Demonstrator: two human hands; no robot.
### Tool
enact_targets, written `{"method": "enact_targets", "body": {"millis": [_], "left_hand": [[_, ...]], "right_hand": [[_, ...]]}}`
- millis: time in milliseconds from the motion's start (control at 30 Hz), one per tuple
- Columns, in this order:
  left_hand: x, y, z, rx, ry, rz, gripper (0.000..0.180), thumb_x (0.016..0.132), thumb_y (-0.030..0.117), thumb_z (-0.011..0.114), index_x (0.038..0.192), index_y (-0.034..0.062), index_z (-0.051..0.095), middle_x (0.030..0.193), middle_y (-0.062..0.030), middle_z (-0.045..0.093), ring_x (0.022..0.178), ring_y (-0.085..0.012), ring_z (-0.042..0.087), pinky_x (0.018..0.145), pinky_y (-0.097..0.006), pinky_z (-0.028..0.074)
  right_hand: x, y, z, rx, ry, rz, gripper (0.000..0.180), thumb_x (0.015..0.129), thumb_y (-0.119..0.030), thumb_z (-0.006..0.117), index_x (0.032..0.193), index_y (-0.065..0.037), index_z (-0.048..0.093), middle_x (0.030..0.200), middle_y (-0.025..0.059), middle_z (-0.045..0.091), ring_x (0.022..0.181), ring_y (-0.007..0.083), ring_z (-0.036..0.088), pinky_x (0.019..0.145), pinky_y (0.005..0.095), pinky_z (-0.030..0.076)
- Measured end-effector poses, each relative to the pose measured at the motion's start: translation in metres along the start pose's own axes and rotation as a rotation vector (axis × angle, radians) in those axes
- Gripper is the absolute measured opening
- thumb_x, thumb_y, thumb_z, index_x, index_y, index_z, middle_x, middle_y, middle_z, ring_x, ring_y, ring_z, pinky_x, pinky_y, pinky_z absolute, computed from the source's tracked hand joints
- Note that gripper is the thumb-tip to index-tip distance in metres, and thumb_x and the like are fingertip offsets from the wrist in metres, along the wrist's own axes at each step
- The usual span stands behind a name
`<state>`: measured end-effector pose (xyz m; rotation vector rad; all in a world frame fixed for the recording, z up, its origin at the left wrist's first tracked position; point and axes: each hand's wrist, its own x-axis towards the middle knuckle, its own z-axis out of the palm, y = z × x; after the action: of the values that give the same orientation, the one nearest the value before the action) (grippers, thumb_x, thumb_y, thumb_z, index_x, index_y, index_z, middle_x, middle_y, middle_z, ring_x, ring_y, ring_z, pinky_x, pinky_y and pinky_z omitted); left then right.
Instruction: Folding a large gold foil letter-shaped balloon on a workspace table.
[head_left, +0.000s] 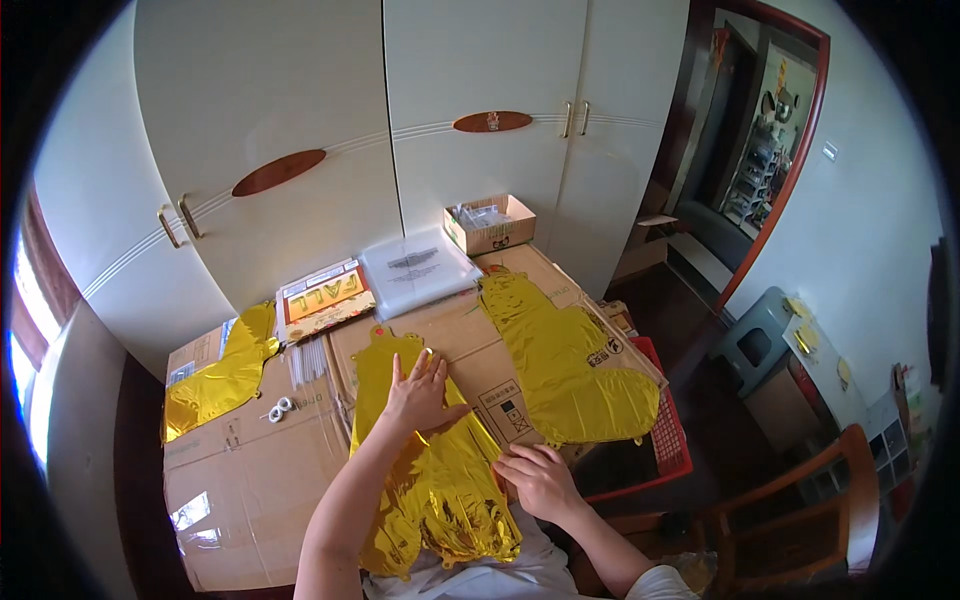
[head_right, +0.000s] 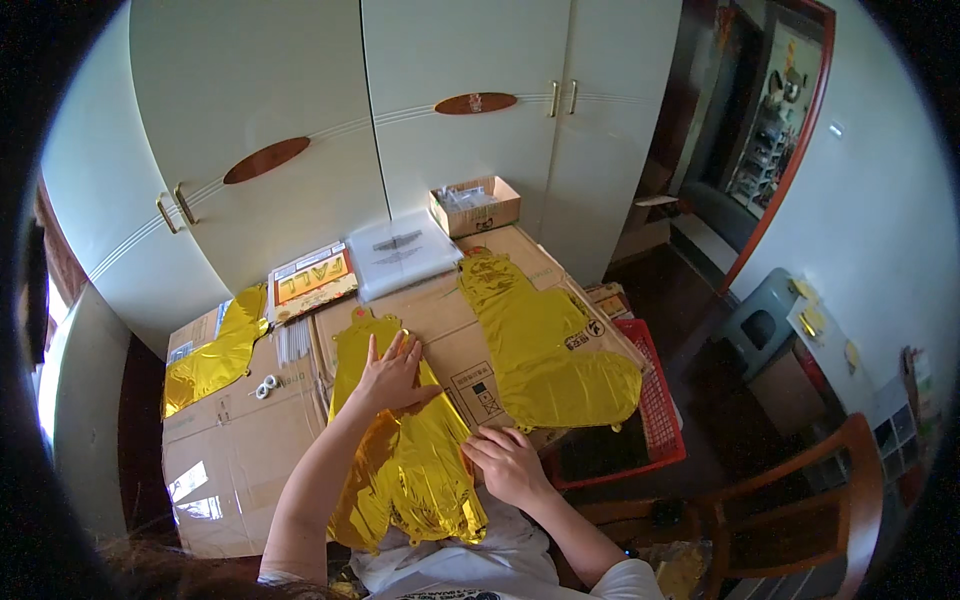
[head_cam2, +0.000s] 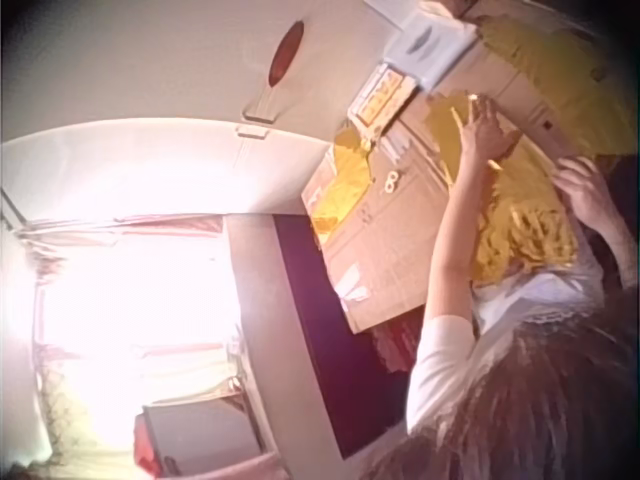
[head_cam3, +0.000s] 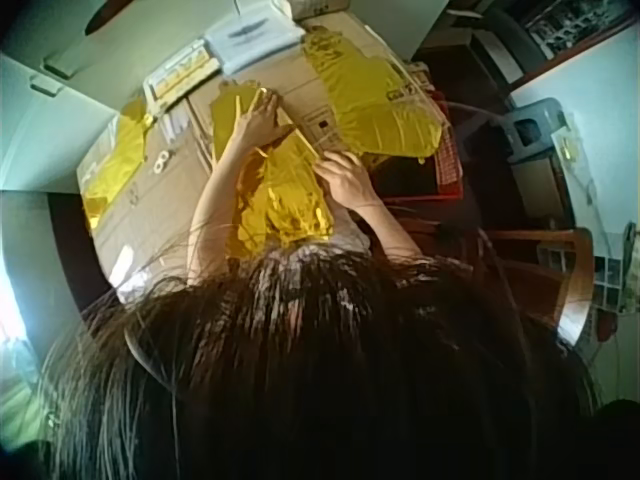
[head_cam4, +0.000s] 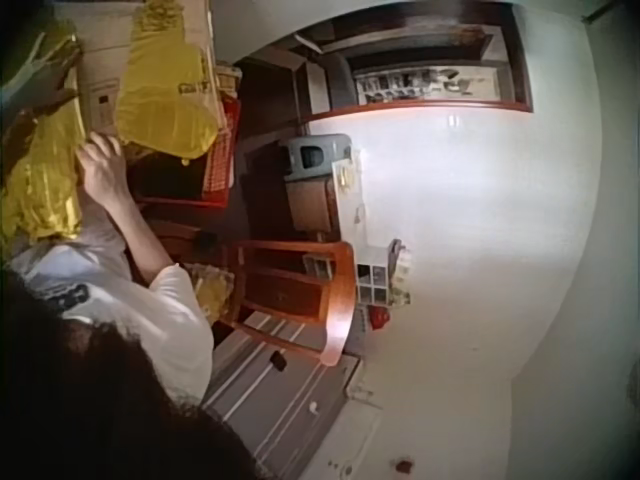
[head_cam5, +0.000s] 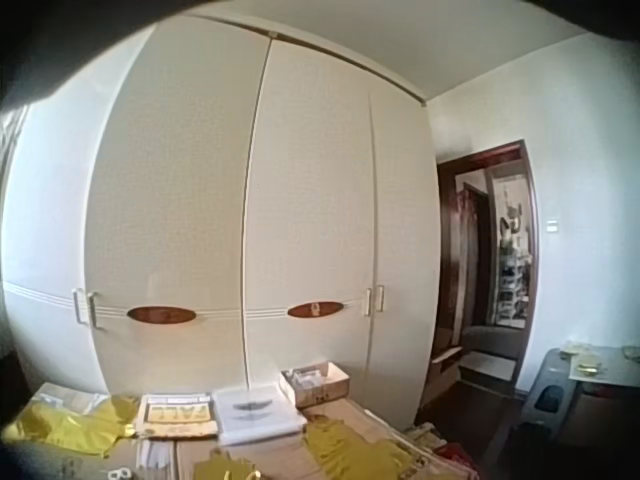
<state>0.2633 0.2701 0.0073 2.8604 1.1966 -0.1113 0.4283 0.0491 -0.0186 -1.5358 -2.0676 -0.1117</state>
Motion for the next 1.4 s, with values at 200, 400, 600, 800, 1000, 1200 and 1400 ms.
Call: {"method": "enact_targets", "body": {"millis": [200,400,600,800,1000,1200,1400], "left_hand": [[0.005,0.021,0.000,0.044,-0.032,-0.088,0.137,0.059,0.093,0.050,0.147,-0.0098,0.024,0.156,-0.0244,0.022,0.149,-0.0314,0.011,0.114,-0.065,0.000],[0.016,0.003,-0.004,-0.017,-0.068,-0.134,0.135,0.062,0.093,0.047,0.149,-0.0085,0.020,0.158,-0.0223,0.018,0.150,-0.0290,0.007,0.115,-0.063,0.000],[0.037,-0.025,0.007,-0.088,-0.041,-0.216,0.129,0.068,0.089,0.046,0.150,-0.0060,0.019,0.159,-0.0205,0.017,0.150,-0.0267,0.005,0.116,-0.060,-0.001],[0.050,-0.042,0.005,-0.083,0.023,-0.277,0.125,0.070,0.086,0.049,0.151,-0.0035,0.018,0.160,-0.0195,0.015,0.150,-0.0266,0.002,0.117,-0.058,-0.002],[0.060,-0.048,0.003,0.021,0.094,-0.302,0.124,0.072,0.084,0.050,0.153,-0.0016,0.014,0.161,-0.0147,0.013,0.151,-0.0263,-0.001,0.119,-0.054,-0.002],[0.064,-0.059,0.008,-0.032,0.133,-0.378,0.118,0.075,0.079,0.053,0.153,-0.0001,0.014,0.162,-0.0121,0.009,0.151,-0.0263,-0.002,0.119,-0.053,-0.002],[0.063,-0.054,0.006,-0.071,0.139,-0.431,0.113,0.078,0.075,0.054,0.153,0.0005,0.014,0.162,-0.0118,0.009,0.150,-0.0273,-0.003,0.119,-0.053,-0.002]], "right_hand": [[-0.002,-0.001,-0.001,0.005,-0.003,0.018,0.027,0.083,-0.009,0.057,0.106,-0.008,0.072,0.112,0.0021,0.069,0.116,0.0201,0.057,0.102,0.0407,0.039],[-0.003,0.000,0.002,0.006,0.001,0.019,0.027,0.083,-0.009,0.057,0.105,-0.008,0.072,0.111,0.0021,0.069,0.115,0.0200,0.057,0.102,0.0409,0.039],[-0.002,0.001,0.001,0.013,0.006,0.027,0.026,0.084,-0.010,0.057,0.104,-0.009,0.073,0.109,0.0016,0.069,0.114,0.0198,0.058,0.102,0.0417,0.039],[-0.004,0.001,0.003,0.009,-0.006,0.045,0.026,0.084,-0.010,0.057,0.105,-0.010,0.073,0.109,0.0004,0.069,0.114,0.0195,0.057,0.103,0.0435,0.037],[-0.004,0.002,0.002,0.004,-0.030,0.060,0.027,0.084,-0.010,0.057,0.107,-0.011,0.073,0.111,-0.0001,0.069,0.116,0.0191,0.057,0.104,0.0437,0.036],[-0.004,0.001,0.001,0.010,-0.018,0.052,0.026,0.084,-0.009,0.058,0.106,-0.011,0.073,0.111,-0.0006,0.068,0.115,0.0189,0.057,0.104,0.0436,0.036],[-0.003,0.000,-0.001,-0.004,-0.028,0.037,0.026,0.083,-0.009,0.058,0.105,-0.011,0.073,0.110,-0.0002,0.069,0.114,0.0188,0.058,0.103,0.0449,0.036]]}}
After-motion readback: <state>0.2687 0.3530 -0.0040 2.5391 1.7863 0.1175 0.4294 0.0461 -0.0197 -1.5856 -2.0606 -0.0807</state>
